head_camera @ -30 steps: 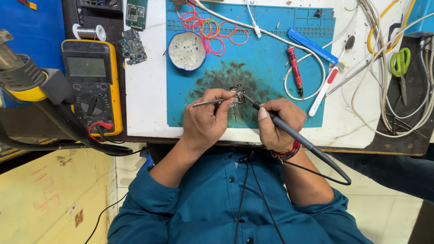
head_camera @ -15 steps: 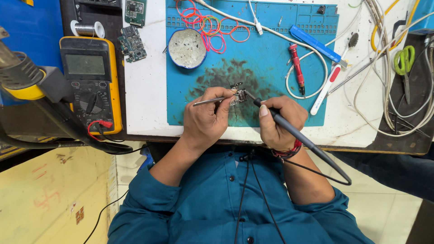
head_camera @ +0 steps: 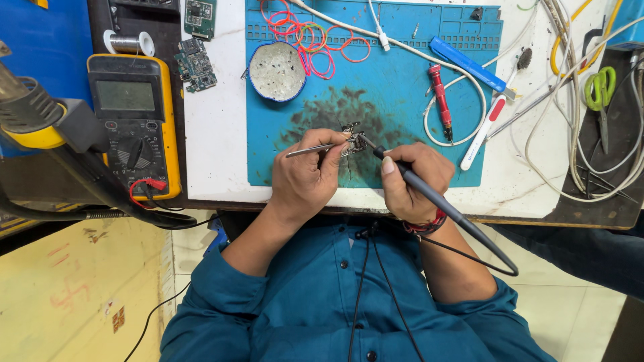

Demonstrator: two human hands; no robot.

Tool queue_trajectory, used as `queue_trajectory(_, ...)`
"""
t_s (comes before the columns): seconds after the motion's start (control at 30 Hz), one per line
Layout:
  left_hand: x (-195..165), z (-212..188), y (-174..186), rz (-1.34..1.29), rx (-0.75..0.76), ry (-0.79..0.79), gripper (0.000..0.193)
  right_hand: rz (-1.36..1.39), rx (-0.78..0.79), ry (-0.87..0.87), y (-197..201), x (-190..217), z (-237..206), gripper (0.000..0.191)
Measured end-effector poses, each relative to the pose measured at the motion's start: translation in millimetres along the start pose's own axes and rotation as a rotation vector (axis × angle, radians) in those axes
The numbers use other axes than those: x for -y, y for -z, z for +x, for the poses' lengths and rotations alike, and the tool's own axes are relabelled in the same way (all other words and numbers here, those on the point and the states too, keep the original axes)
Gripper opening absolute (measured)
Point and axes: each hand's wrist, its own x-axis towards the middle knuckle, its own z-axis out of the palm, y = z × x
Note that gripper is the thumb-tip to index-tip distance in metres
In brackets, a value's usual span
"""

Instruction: The person solders components on a small circuit board at a repair workbench, holding the board with tweezers in one hand while applying a soldering iron with the other. They reposition the board repeatedly and touch the solder wire spool area as they work on different points of the board.

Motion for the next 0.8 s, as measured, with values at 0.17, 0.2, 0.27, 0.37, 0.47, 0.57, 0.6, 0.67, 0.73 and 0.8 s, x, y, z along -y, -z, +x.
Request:
queue_trajectory(0.17,-0.4,0.2,0.2,0.008,-0.003,-0.002,0.011,-0.013,0.002,-0.019,0.2,0.9,-0.1,0.009)
queue_trajectory(0.2,-0.4,0.3,0.5,0.008,-0.004,-0.004,0.011,-0.015,0.002,-0.022,-0.1,1.1,-0.2,0.009)
queue_trajectory(0.27,-0.6,0.6,0.0,0.008,0.004,0.016,0.011,-0.005,0.01,-0.017,0.3,0.5,-0.2,0.009)
queue_trajectory(0.37,-0.7,0.5,0.2,0.01,0.0,0.007,0.011,-0.013,0.006,-0.028,0.5,0.0,-0.6,0.009)
queue_trajectory(0.47,-0.5,0.3,0.7,0.009,-0.003,0.005,0.011,-0.007,0.015,-0.015,-0.5,-0.6,-0.7,0.008)
queue_trajectory(0.57,-0.6,0.7,0.2,0.01,-0.001,0.009,0.011,-0.022,0.009,-0.035,0.3,-1.2,-0.9,0.008)
queue_trajectory(0.6,-0.4,0.6,0.8,0.012,0.0,0.01,0.011,-0.03,0.003,-0.05,0.0,-1.0,-1.1,0.008)
queue_trajectory(0.67,-0.6,0.5,0.6,-0.001,-0.002,0.011,0.011,-0.008,0.016,-0.023,0.1,-1.6,-1.0,0.008)
queue_trajectory(0.73,-0.4,0.4,0.9,-0.007,0.001,0.017,0.011,-0.006,0.018,-0.011,-0.2,-1.4,-1.2,0.008)
queue_trajectory(0.8,-0.5,0.4,0.3,-0.003,0.004,0.029,0.011,-0.021,0.009,-0.015,0.1,-1.3,-1.3,0.009)
